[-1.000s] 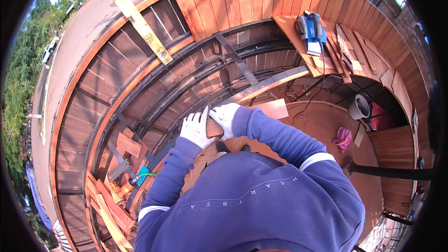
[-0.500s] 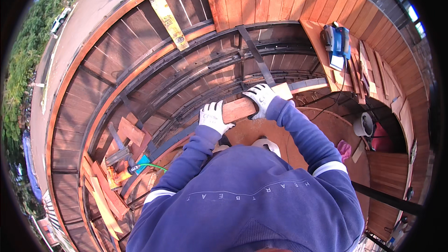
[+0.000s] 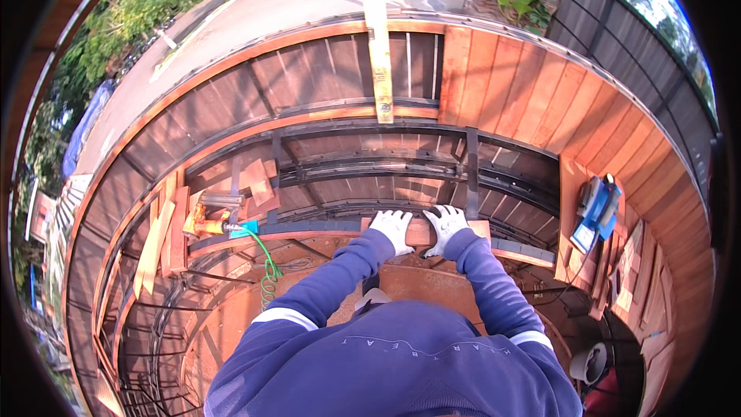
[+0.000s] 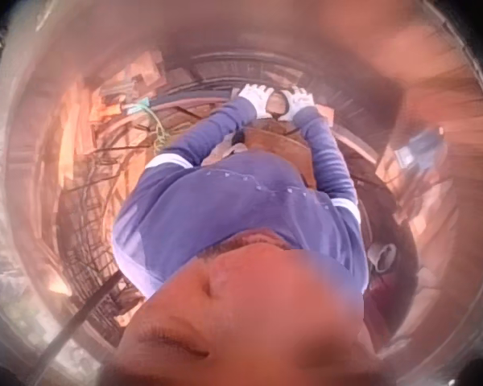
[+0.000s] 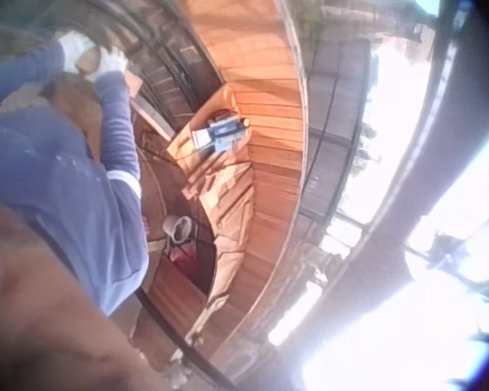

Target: The person picks up wooden planks and uses a hammer to tap them into place on a curved wooden structure. They repeatedly position the planks and strike them to secure them within the framework.

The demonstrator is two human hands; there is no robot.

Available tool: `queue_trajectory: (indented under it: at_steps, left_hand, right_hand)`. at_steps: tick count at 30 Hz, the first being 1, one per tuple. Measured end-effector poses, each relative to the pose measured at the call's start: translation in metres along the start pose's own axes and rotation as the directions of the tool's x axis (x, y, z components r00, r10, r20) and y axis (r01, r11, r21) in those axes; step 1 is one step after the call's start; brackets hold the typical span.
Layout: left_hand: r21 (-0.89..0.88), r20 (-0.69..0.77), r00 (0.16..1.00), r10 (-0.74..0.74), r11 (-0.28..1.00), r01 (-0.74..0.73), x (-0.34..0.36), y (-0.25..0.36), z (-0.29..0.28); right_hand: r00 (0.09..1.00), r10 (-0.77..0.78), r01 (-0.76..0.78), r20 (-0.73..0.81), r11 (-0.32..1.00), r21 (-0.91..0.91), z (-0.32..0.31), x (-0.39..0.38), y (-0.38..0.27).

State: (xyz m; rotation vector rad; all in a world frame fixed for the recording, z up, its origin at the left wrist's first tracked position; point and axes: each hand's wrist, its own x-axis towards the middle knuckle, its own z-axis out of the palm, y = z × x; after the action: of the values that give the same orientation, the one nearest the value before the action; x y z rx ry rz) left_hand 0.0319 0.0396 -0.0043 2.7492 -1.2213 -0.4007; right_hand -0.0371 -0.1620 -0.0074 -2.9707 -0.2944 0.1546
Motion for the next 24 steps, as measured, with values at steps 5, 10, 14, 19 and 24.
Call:
queue_trajectory:
  at_steps: [5, 10, 14, 19, 24]
  left_hand:
    - [0.037, 0.025, 0.994, -0.109, 0.994, 0.108, -0.009, 0.014, -0.016]
    - [0.052, -0.058, 0.997, -0.055, 0.997, 0.058, -0.002, 0.005, 0.001]
    - [0.171, 0.033, 0.997, -0.073, 0.983, 0.066, 0.002, -0.001, 0.004]
    - [0.303, -0.043, 0.999, 0.02, 0.953, -0.006, 0.003, -0.002, 0.003]
    - [0.134, 0.063, 0.996, -0.063, 0.99, 0.054, 0.0, 0.007, -0.012]
  right_hand:
    - [0.784, 0.262, -0.113, -0.563, 0.951, 0.286, -0.042, -0.131, 0.044]
    - [0.3, 0.669, -0.811, -0.68, 0.554, 0.188, -0.064, -0.333, 0.143]
    - [0.283, 0.78, -0.925, -0.558, 0.375, 0.055, -0.064, -0.393, 0.185]
    - [0.274, 0.849, -0.946, -0.452, 0.322, 0.031, -0.053, -0.396, 0.242]
    - [0.161, 0.849, -0.96, -0.504, 0.253, 0.119, -0.022, -0.425, 0.308]
